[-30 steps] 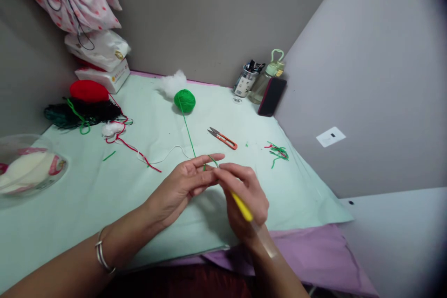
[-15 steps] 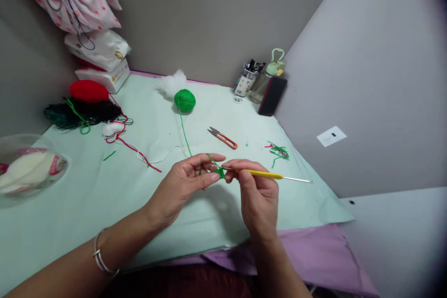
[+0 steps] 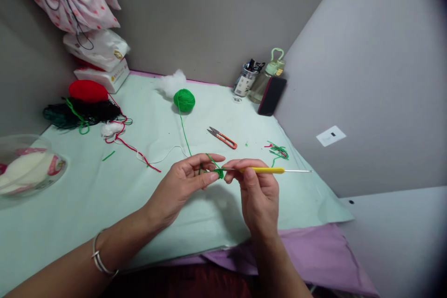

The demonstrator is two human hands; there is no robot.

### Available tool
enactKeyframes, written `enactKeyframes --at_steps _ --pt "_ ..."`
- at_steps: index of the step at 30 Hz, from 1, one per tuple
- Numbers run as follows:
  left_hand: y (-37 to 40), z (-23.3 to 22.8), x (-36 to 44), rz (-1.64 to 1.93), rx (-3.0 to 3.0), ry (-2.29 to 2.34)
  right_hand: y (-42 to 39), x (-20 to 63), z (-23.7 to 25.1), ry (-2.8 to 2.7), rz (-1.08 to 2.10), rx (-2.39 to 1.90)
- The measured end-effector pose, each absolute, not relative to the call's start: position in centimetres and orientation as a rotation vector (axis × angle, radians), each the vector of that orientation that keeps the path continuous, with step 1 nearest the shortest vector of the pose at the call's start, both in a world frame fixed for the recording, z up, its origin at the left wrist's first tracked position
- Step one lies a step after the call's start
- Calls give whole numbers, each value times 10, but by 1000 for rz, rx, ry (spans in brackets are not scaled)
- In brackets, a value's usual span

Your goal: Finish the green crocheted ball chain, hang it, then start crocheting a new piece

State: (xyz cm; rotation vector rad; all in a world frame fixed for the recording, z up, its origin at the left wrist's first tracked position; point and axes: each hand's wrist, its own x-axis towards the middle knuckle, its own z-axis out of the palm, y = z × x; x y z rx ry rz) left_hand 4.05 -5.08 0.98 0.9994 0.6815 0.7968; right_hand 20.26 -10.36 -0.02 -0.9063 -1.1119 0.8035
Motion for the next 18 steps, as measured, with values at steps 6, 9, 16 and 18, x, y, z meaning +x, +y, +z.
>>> enactKeyframes --at_steps 6,9,16,18 --pt "-52 8 37 813 1040 696 -107 205 5 -1196 751 -933" --pt "-52 7 37 824 1109 723 -111 205 8 -1338 576 -1028" --pt "-55 10 40 1039 1367 840 -113 204 9 -1783 123 -1032" --pt "-56 11 40 1058 1360 853 -112 203 4 -1842 -46 -1048"
